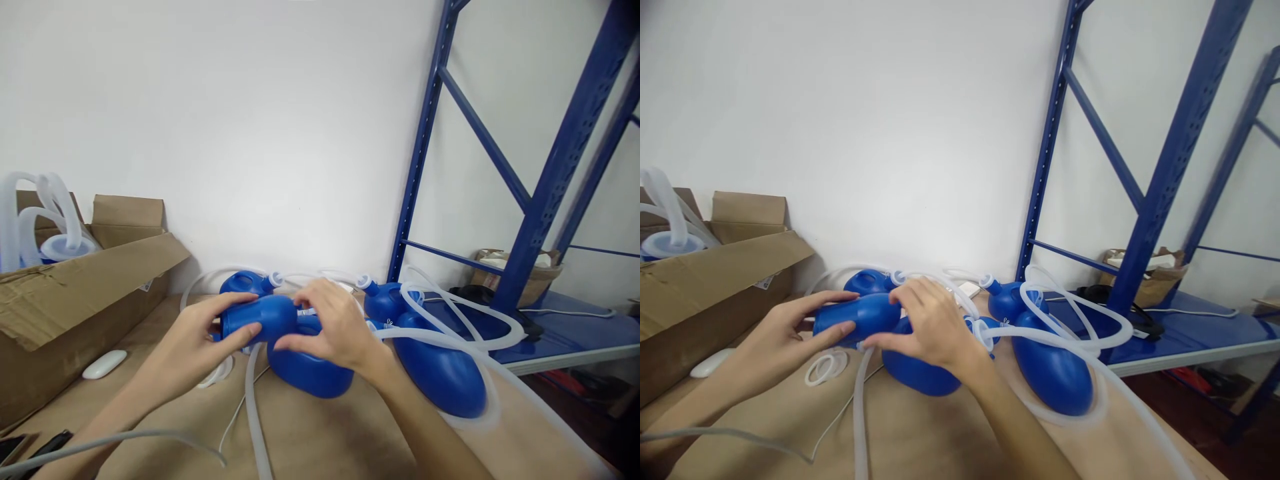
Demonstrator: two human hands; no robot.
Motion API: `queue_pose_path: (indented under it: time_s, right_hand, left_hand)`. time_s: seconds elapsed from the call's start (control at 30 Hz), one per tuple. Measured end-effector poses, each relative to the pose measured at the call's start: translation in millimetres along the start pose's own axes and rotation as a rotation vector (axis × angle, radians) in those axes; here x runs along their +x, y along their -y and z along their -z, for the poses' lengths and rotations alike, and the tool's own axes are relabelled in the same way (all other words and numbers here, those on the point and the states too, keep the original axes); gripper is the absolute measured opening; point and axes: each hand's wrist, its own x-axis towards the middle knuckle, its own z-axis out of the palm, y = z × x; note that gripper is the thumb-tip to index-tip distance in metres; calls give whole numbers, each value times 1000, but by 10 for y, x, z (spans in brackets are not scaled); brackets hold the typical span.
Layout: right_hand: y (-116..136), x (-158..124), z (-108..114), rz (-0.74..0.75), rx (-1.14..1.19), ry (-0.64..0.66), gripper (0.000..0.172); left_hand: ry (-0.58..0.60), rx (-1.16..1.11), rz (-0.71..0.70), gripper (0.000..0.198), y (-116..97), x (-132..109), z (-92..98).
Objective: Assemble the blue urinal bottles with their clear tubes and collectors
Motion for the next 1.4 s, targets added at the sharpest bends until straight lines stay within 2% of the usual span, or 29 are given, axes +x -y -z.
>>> queue_pose_path:
  time_s: [0.1, 0.2, 0.33, 0.5, 0.57, 0.7, 0.8, 0.9, 1.0, 1.17, 1.4]
  right_hand:
    - [-163, 4, 14, -250, 290, 124, 52]
    - [-336, 19, -144, -432, 682, 242, 56]
    - [-408, 49, -379, -530, 1021, 261, 57]
    - [-317, 71, -383, -550, 1160, 150, 63]
    - [-280, 76, -360, -556, 1190, 147, 67]
    - [-227, 93, -375, -648, 1258, 171, 59]
    - [-215, 113, -415, -771, 1500, 194, 47]
    - [-214, 134, -457, -886, 1814, 246, 43]
    - [-197, 151, -497, -938, 1979, 194, 42]
    - [-147, 171, -497, -1008, 2099, 98, 42]
    - [-129, 186, -503, -1051, 2160, -9, 40]
  left_hand:
    - [-77, -117, 82, 60, -2, 61, 93]
    - [-97, -182, 112, 58, -10, 79, 133]
    - [-73, -217, 127, 56, -39, 68, 122]
    - [-98, -221, 92, 56, -34, 58, 113]
    - [-102, -201, 93, 58, -18, 56, 113]
    - [-88, -164, 96, 60, 0, 62, 103]
    - [-109, -95, 56, 61, 8, 70, 91]
    - [-127, -66, 24, 61, 29, 78, 80]
    - [-102, -111, 63, 62, 51, 84, 76]
    - [-74, -174, 162, 59, 25, 80, 101]
    - [-46, -227, 188, 60, -2, 95, 109]
